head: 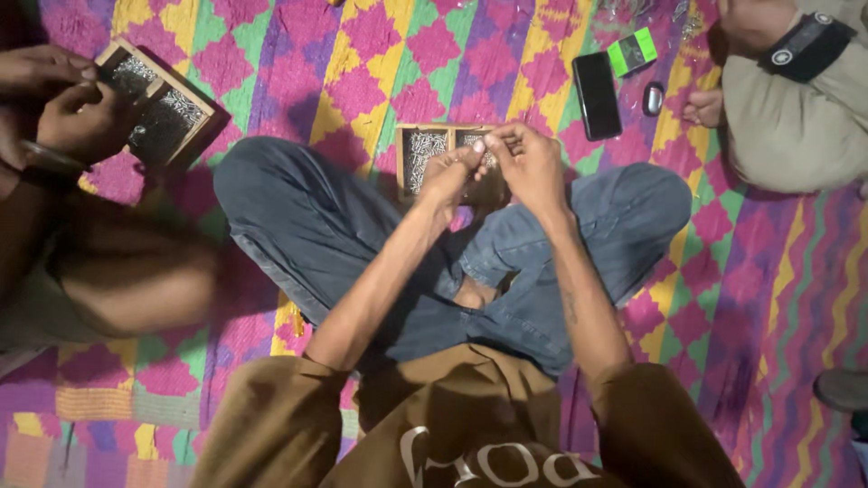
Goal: The person sits cross-legged on a mat and uses both hands to pick small metallic components from a divided wooden tray. They repeatedly pick up, inspect, and place the components back into the tray while other people work nearby.
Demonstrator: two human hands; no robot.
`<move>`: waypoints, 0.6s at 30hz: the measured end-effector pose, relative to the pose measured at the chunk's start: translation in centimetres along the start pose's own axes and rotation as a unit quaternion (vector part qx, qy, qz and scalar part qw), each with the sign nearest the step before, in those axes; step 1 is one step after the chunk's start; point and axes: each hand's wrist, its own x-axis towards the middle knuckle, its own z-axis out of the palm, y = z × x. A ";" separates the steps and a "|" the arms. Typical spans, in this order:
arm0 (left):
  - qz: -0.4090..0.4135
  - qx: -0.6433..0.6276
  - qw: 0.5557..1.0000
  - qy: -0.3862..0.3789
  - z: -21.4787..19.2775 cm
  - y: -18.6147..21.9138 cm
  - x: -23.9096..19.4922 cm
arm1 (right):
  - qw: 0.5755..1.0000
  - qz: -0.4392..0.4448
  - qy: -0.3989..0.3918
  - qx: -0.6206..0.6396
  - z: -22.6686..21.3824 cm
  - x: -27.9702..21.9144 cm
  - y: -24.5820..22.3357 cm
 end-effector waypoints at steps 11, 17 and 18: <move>-0.040 0.119 0.982 0.143 -2.4 -2.0 1.2 | 0.985 0.066 -0.035 0.153 4.8 0.3 9.3; -0.055 0.134 0.966 0.216 -2.9 -1.8 1.7 | 0.824 0.204 -0.025 0.527 5.6 -0.5 12.3; -0.055 0.130 0.969 0.203 -3.0 -1.9 1.8 | 0.825 0.202 -0.014 0.527 5.7 -0.3 12.5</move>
